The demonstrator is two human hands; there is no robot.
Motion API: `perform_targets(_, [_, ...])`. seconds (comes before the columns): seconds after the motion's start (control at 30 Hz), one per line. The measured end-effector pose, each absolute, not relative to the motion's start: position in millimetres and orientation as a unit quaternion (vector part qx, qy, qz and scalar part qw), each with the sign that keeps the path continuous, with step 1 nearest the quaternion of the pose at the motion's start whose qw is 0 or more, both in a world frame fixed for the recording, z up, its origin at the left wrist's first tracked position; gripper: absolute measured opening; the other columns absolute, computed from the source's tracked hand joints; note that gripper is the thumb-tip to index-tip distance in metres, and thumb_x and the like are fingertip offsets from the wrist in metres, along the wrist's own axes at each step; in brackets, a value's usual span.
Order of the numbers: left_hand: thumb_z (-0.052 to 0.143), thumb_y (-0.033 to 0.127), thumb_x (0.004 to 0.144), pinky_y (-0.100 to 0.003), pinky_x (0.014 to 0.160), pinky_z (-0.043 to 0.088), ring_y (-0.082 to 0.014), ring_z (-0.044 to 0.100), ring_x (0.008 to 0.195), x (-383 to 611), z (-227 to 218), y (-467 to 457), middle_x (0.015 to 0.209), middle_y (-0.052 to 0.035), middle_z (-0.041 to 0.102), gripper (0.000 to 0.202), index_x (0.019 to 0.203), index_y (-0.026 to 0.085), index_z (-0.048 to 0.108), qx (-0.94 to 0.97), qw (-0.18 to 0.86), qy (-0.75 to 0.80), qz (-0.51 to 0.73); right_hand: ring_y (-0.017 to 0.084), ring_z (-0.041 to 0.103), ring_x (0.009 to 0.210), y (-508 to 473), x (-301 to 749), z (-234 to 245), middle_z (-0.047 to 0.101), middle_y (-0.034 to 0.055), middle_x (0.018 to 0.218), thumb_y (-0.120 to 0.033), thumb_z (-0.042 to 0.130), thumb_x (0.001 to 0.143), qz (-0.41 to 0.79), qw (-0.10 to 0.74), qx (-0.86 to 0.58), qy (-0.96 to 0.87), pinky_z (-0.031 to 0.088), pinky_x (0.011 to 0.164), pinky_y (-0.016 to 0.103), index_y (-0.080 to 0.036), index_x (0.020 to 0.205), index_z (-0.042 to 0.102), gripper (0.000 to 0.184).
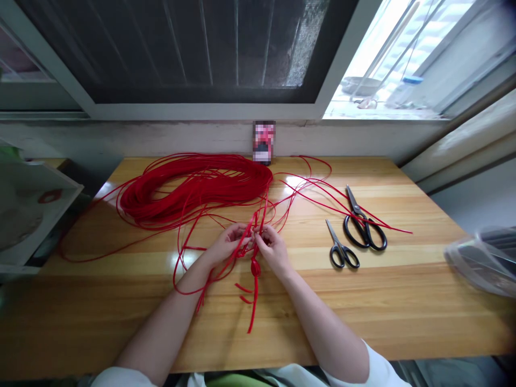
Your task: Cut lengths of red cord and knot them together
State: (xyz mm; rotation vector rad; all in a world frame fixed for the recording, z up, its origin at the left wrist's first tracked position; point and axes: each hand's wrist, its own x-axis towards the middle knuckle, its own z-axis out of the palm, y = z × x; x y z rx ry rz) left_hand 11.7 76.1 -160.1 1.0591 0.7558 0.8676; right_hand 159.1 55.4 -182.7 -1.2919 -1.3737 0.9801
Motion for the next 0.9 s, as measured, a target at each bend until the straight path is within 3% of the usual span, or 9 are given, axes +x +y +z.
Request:
perform_targets(0.23, [0.06,0.029,0.073,-0.028,0.077,0.045,-0.0163,0.057,0.087,12.3,-167.5,75.4,0.094,-0.0068,0.063,0.023,0.092,0.016,0.062,0.5,0.683,0.365,0.388,0.013,0.053,0.056,55.8,162.8,-181.2,0.057,-0.0014,0.064,-0.034,0.048,0.079,0.409,0.459,-0.53,-0.584,0.042,0.053,0.024,-0.02,0.089,0.054,0.018])
perform_targets(0.43, [0.062,0.026,0.072,-0.023,0.068,0.045,-0.011,0.056,0.072,16.5,-170.2,74.5,0.078,-0.0013,0.061,0.025,0.094,0.018,0.055,0.532,0.63,0.389,0.411,0.015,0.058,0.063,54.1,162.4,-180.6,0.061,-0.0008,0.072,-0.031,0.052,0.078,0.399,0.462,-0.514,-0.603,0.045,0.06,0.027,-0.023,0.096,0.044,0.021])
perform_targets(0.63, [0.059,0.029,0.072,-0.026,0.072,0.044,-0.0142,0.057,0.077,19.2,-169.4,76.3,0.085,-0.0057,0.064,0.024,0.091,0.014,0.061,0.549,0.597,0.416,0.412,0.013,0.048,0.053,53.7,163.3,-181.4,0.052,-0.0029,0.061,-0.033,0.049,0.08,0.372,0.416,-0.537,-0.633,0.039,0.051,0.024,-0.022,0.086,0.052,0.014])
perform_targets(0.77, [0.058,0.033,0.073,-0.026,0.071,0.044,-0.015,0.058,0.075,21.8,-166.2,76.3,0.081,-0.0056,0.064,0.024,0.086,0.013,0.063,0.531,0.629,0.406,0.397,0.013,0.048,0.056,52.3,163.5,-181.6,0.052,-0.0027,0.064,-0.031,0.049,0.079,0.393,0.411,-0.508,-0.647,0.039,0.053,0.024,-0.022,0.091,0.052,0.015])
perform_targets(0.9, [0.061,0.037,0.069,-0.022,0.06,0.043,-0.0114,0.055,0.064,23.3,-164.5,76.1,0.072,-0.0017,0.061,0.026,0.081,0.014,0.057,0.496,0.656,0.405,0.401,0.012,0.046,0.056,49.8,161.2,-180.8,0.049,-0.0042,0.063,-0.029,0.049,0.08,0.409,0.394,-0.495,-0.657,0.038,0.053,0.024,-0.022,0.092,0.047,0.014])
